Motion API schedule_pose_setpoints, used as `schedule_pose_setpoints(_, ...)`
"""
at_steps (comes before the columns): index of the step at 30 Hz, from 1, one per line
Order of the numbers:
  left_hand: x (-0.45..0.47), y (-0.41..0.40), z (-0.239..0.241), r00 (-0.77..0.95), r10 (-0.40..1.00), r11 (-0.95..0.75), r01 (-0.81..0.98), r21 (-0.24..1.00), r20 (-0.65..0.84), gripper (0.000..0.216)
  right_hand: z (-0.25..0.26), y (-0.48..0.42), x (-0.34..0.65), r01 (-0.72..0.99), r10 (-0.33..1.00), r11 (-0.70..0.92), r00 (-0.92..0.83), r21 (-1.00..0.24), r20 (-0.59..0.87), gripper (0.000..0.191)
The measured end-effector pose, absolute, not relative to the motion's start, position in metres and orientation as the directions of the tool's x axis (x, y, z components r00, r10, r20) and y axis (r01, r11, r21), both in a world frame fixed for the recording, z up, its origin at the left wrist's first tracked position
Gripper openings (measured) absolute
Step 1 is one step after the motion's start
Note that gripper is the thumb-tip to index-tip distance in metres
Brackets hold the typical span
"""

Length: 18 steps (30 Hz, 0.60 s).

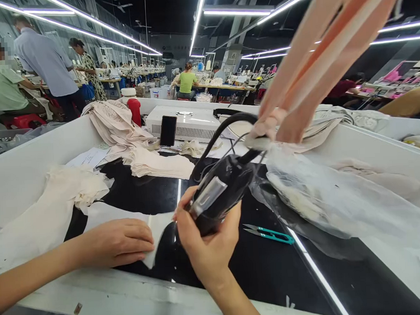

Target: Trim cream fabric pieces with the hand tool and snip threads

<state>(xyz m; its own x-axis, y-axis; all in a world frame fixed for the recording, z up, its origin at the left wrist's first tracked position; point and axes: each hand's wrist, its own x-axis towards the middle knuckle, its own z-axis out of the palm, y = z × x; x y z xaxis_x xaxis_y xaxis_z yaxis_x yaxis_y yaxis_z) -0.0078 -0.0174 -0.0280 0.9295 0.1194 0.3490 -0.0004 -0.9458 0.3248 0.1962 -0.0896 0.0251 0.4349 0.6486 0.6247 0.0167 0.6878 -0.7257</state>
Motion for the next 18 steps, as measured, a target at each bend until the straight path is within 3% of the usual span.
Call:
schedule_pose_setpoints(10,0.018,-0.011,-0.019,0.864,0.179,-0.981,0.124,0.146,0.47,0.019,0.023,-0.047,0.228,0.126,0.53,0.725,0.526,-0.677,0.665,0.03)
schedule_pose_setpoints(18,0.051,-0.003,-0.029,0.87,0.177,-0.98,0.199,0.0,0.461,0.02,0.022,-0.043,0.225,0.115,0.548,0.71,0.529,-0.695,0.648,0.029)
